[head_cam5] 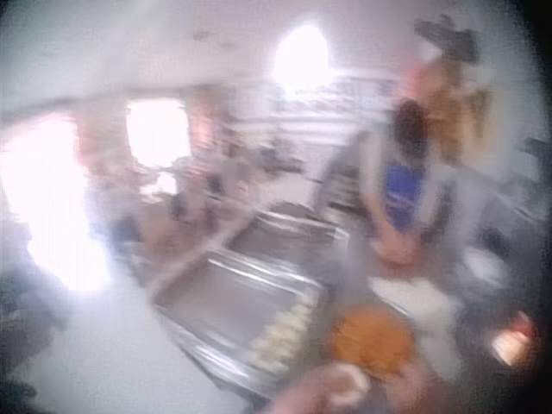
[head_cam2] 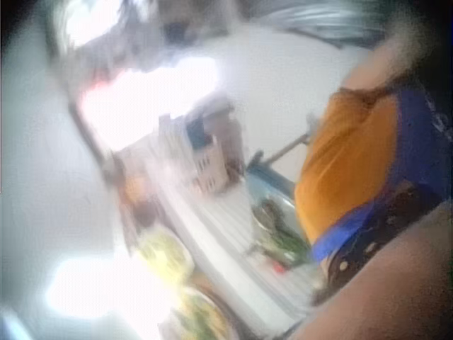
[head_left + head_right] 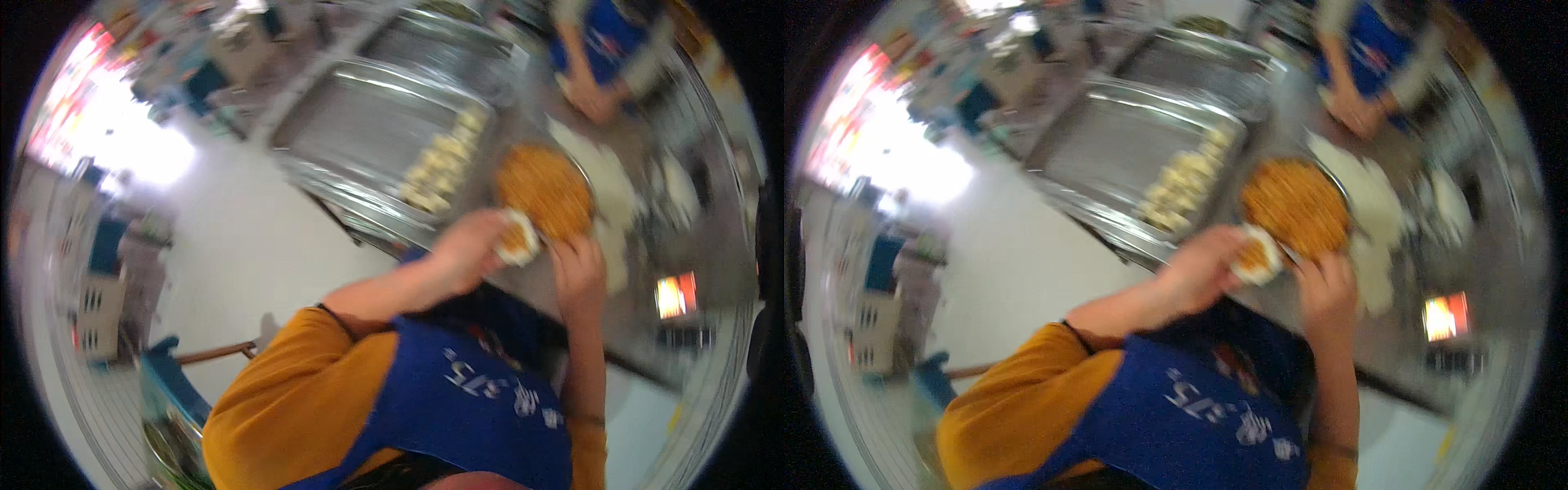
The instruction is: The person repeatedly scoops filling from a bowl onto small dough wrappers, folds and seals them into dumplings, and places the finished dumplings on a metal tray. A coworker rolls dough in the background.
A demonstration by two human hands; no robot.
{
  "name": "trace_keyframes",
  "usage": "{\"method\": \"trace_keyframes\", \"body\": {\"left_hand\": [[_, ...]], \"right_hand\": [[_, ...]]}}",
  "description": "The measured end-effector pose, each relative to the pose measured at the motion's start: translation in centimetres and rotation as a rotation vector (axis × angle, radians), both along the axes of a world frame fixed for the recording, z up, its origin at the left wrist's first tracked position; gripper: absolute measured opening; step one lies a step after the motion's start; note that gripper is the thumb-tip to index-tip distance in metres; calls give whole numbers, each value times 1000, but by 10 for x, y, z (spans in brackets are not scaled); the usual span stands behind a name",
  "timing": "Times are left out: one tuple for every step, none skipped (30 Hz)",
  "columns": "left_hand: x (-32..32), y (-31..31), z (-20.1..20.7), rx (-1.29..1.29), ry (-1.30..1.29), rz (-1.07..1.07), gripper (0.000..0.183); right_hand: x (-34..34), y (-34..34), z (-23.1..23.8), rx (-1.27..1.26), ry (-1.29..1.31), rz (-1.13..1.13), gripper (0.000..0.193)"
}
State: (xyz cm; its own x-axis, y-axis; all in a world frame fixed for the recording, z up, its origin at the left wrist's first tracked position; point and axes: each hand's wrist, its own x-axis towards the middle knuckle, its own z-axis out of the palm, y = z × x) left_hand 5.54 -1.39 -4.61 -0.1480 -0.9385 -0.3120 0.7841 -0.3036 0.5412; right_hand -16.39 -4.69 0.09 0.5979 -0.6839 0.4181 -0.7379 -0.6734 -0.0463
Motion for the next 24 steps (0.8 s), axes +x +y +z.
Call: {"method": "trace_keyframes", "body": {"left_hand": [[3, -3, 1, -26, 21, -18, 28], [3, -5, 2, 9, -33, -56, 27], [7, -10, 4, -5, -65, -67, 26], [3, 0, 5, -19, -64, -84, 26], [3, 2, 7, -42, -62, -97, 25], [-2, 2, 8, -70, -76, -141, 26], [-6, 2, 8, -82, -98, -180, 27], [-11, 3, 9, -67, -161, -184, 26], [-14, 6, 10, -50, -214, -180, 25], [-18, 6, 11, -21, -291, -186, 23], [-18, 6, 11, -55, -362, -214, 23], [-17, 8, 12, -84, -410, -234, 23], [-17, 9, 12, -108, -464, -244, 23], [-16, 8, 11, -128, -464, -260, 20], [-16, 8, 11, -163, -487, -256, 19], [-15, 8, 11, -196, -510, -250, 18], [-15, 8, 10, -226, -522, -247, 16], [-16, 9, 10, -260, -571, -253, 15], [-16, 9, 10, -290, -609, -263, 15], [-16, 10, 11, -320, -606, -274, 14], [-16, 10, 11, -332, -649, -281, 16], [-16, 11, 12, -343, -649, -288, 18], [-15, 11, 12, -354, -649, -295, 20], [-15, 11, 12, -384, -595, -296, 25]], "right_hand": [[3, -1, 0, 27, -87, 30, 15], [2, 0, 1, 142, -194, 98, 15], [6, -2, 1, 234, -266, 142, 16], [7, 10, -3, 207, -352, 222, 17], [11, 13, -6, 236, -368, 257, 19], [8, 13, -8, 214, -372, 311, 17], [7, 13, -9, 241, -327, 341, 16], [7, 14, -12, 235, -382, 343, 15], [8, 14, -14, 229, -455, 339, 13], [8, 14, -15, 257, -461, 301, 13], [11, 14, -17, 280, -487, 266, 12], [12, 15, -17, 318, -502, 245, 12], [13, 16, -18, 343, -559, 217, 13], [13, 17, -17, 379, -602, 198, 13], [13, 18, -17, 422, -645, 172, 14], [13, 18, -17, 423, -694, 173, 14], [12, 19, -17, 431, -743, 166, 14], [11, 19, -16, 444, -791, 163, 13], [9, 19, -16, 485, -764, 169, 12], [8, 19, -15, 529, -737, 179, 12], [6, 18, -15, 573, -709, 188, 11], [5, 18, -14, 549, -711, 199, 10], [4, 17, -13, 526, -714, 209, 10], [3, 18, -12, 512, -713, 212, 9]]}}
